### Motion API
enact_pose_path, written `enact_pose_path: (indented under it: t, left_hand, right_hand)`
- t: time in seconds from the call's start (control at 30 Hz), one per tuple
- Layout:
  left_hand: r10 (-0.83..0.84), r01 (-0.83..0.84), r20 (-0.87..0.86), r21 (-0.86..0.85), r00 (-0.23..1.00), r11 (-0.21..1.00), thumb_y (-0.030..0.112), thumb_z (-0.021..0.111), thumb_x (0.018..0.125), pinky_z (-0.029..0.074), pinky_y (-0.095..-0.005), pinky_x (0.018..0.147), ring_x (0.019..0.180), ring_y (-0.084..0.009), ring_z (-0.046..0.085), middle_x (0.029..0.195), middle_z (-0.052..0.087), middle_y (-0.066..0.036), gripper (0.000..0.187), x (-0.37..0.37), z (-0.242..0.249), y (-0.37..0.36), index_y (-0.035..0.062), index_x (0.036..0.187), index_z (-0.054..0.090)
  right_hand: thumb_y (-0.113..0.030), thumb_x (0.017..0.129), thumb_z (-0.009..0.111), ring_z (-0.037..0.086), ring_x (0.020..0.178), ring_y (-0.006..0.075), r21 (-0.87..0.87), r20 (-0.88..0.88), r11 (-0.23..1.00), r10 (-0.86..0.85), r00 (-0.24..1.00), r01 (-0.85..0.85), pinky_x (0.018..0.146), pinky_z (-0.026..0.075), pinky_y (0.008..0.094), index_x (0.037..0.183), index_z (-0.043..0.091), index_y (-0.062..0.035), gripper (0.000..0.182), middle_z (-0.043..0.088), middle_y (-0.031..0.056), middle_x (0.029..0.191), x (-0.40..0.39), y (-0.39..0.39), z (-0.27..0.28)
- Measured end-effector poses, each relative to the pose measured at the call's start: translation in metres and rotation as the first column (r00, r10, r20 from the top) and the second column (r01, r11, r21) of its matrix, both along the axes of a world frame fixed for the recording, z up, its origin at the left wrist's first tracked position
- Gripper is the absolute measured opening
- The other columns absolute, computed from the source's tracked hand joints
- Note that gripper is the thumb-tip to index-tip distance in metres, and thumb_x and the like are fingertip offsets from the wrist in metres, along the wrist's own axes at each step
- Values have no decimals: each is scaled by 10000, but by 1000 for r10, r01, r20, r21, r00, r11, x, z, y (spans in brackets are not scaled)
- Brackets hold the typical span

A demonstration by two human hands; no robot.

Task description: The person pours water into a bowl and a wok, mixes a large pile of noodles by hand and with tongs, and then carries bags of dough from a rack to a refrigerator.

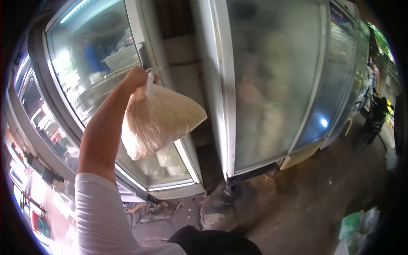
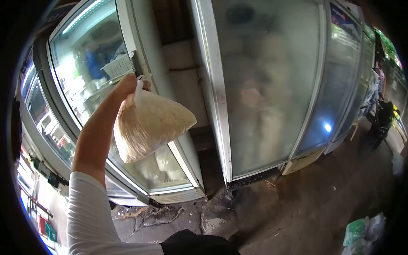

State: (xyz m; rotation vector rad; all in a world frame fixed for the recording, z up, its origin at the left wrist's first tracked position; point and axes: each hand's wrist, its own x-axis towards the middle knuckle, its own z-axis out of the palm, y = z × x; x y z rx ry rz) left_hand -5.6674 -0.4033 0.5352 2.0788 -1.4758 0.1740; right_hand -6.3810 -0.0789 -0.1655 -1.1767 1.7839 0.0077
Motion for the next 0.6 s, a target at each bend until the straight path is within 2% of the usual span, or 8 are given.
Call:
enact_pose_path:
  t: [0.03,0.07,0.2,0.3,0.4,0.43,0.53,0.6]
  left_hand:
    - [75,-73,108,-31,991,997,375,782,668,480,-348,630,664,-227,612,739,661,-123,459,-12,-2,10,-49,809,680]
    - [-14,12,-179,-11,984,1000,415,762,691,477,-349,672,741,-227,611,797,656,-121,515,-22,-2,24,-48,894,665]
    - [-13,12,-381,-7,925,1000,346,779,733,467,-321,742,863,-165,593,1027,619,-70,579,-23,-14,53,-9,1138,568]
    - [141,-142,-97,-7,985,990,356,766,750,462,-320,843,978,-185,590,1101,603,-90,604,-73,-12,127,2,1188,547]
    - [22,-31,-171,-50,985,998,134,762,691,456,-345,889,1011,-206,591,1053,640,-102,483,-77,-46,215,11,1128,599]
    - [8,-9,-33,-36,999,999,102,760,670,448,-341,924,1040,-205,592,1077,644,-100,503,-83,-61,245,19,1140,599]
    - [291,-161,-506,284,812,945,132,825,594,456,-336,922,1024,-193,598,1044,660,-103,453,-128,-121,306,42,1008,665]
    - [321,-99,-429,464,845,880,258,819,645,464,-358,900,917,-222,629,993,673,-108,394,-137,-189,332,72,963,679]
  right_hand:
    - [-498,836,575,567,1111,253,5,-9,999,37,999,-37,923,439,383,1323,466,-97,640,567,103,1250,-11,-12,-1]
    - [-499,835,576,567,1112,252,8,-20,997,79,997,-79,924,439,383,1324,466,-97,642,566,102,1250,-22,-25,-1]
    - [-505,834,577,567,1113,247,22,-65,969,246,967,-245,927,437,381,1327,463,-99,649,565,100,1253,-54,-80,-3]
    - [-509,832,578,567,1114,244,27,-123,910,414,902,-414,929,436,380,1330,462,-101,654,564,98,1255,-77,-120,-14]
    - [-513,831,580,567,1115,241,41,-185,809,583,791,-587,931,434,378,1333,460,-102,659,563,96,1258,-92,-162,-12]
    - [-514,831,580,567,1116,240,51,-202,764,638,743,-643,931,434,378,1334,459,-103,661,563,96,1258,-93,-177,-11]
    - [-519,830,581,567,1117,237,122,-263,551,820,509,-825,934,432,376,1336,457,-105,666,562,94,1261,-88,-217,-11]
    - [-521,829,582,567,1118,235,208,-310,307,921,236,-929,935,431,376,1338,456,-106,669,561,93,1262,-78,-241,-14]
